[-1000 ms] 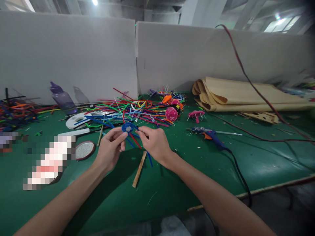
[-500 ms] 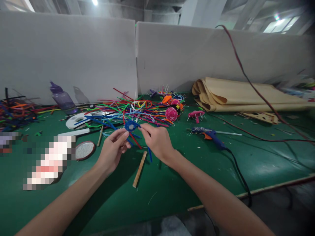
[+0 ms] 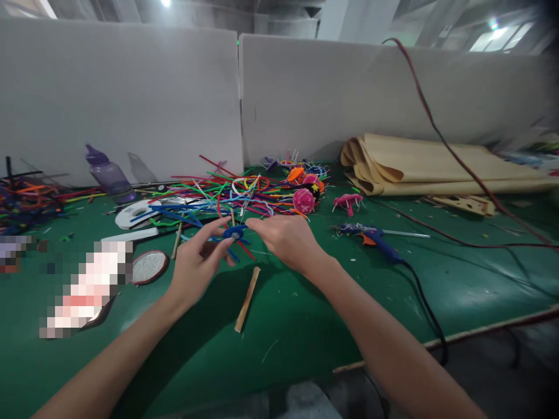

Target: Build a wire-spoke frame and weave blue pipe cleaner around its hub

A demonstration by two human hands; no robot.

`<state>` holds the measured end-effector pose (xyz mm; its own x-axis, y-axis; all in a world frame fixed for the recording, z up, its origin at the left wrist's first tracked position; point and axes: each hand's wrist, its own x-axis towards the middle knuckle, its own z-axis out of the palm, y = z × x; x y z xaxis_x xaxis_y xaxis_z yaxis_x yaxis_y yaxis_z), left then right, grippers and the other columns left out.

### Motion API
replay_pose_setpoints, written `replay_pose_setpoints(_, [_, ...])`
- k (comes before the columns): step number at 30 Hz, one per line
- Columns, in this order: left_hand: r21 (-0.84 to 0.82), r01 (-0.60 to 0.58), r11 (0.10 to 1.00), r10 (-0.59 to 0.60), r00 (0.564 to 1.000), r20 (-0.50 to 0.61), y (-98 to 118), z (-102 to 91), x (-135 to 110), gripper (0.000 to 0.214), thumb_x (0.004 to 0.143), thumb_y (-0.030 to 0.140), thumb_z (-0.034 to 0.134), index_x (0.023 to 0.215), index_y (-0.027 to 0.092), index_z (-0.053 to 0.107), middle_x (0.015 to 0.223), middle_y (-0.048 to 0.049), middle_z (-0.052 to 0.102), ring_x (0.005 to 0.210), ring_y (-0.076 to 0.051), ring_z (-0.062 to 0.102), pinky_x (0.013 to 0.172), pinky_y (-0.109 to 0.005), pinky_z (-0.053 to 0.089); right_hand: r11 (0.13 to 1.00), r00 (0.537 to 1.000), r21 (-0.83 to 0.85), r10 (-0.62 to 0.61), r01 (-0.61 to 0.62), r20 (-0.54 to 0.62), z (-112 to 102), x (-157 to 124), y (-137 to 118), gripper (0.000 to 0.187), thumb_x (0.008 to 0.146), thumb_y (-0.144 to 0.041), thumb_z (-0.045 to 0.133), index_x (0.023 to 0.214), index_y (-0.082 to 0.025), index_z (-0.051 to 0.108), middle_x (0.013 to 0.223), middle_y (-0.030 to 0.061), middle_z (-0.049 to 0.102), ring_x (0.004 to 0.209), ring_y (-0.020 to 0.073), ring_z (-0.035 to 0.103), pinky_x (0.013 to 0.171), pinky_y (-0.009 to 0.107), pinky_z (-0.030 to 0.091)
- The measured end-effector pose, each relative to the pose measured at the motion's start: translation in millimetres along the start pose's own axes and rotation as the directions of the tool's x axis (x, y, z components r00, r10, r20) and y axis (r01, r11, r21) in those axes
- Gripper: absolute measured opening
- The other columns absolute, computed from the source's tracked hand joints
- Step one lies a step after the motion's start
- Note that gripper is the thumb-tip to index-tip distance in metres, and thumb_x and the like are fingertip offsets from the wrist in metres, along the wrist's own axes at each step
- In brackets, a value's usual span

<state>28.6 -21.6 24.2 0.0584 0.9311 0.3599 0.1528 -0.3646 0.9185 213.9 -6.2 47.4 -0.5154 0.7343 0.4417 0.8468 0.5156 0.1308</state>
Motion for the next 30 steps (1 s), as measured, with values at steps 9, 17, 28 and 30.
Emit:
replay_pose_setpoints(9, [0.055, 0.013, 0.998, -0.017, 0.998, 0.058, -2.4, -5.6, 4.0, 0.015, 0.078, 0.029, 0.059, 0.089, 0.018, 0.063, 0.046, 0.0013, 0.059, 0.035, -0.009, 0.044, 0.037, -0.020, 0.032, 0.987, 0.991, 0.161, 0.039, -0.018, -0.126, 3.7, -0.2, -3.8, 0.030, 0.091, -0.029, 0.038, 0.115, -0.024, 0.055, 0.076, 0.0014, 0.068, 0.065, 0.0119, 0.058, 0.056, 0.023, 0.030])
replay_pose_setpoints(17, [0.029, 0.014, 0.999, -0.016, 0.996, 0.087, -2.6, -5.1, 3.4, 0.013, 0.079, 0.030, 0.057, 0.085, 0.019, 0.060, 0.048, 0.0015, 0.059, 0.037, -0.009, 0.046, 0.038, -0.020, 0.033, 0.939, 0.962, 0.334, 0.158, -0.077, -0.223, 1.0, 0.3, -5.4, 0.029, 0.092, -0.033, 0.037, 0.096, -0.021, 0.062, 0.080, 0.0006, 0.069, 0.067, 0.0105, 0.061, 0.061, 0.020, 0.035])
replay_pose_setpoints(28, [-0.128, 0.060, 0.990, -0.061, 0.998, 0.000, -6.7, -2.3, 4.1, 0.010, 0.078, 0.027, 0.059, 0.083, 0.019, 0.059, 0.048, 0.0041, 0.056, 0.041, -0.011, 0.054, 0.036, -0.019, 0.033, 0.942, 0.934, 0.334, 0.098, 0.024, -0.344, 3.9, 2.0, -1.6, 0.022, 0.090, -0.024, 0.041, 0.093, -0.016, 0.062, 0.089, 0.0040, 0.068, 0.084, 0.0146, 0.060, 0.076, 0.024, 0.041])
replay_pose_setpoints(30, [-0.137, 0.071, 0.988, -0.071, 0.997, 0.007, -7.8, -2.9, 4.5, 0.010, 0.078, 0.027, 0.059, 0.084, 0.019, 0.058, 0.049, 0.0042, 0.056, 0.042, -0.010, 0.053, 0.036, -0.018, 0.033, 0.946, 0.930, 0.321, 0.087, 0.034, -0.356, 3.2, 2.7, -0.1, 0.021, 0.089, -0.025, 0.043, 0.090, -0.016, 0.062, 0.087, 0.0045, 0.068, 0.084, 0.0151, 0.059, 0.075, 0.025, 0.041])
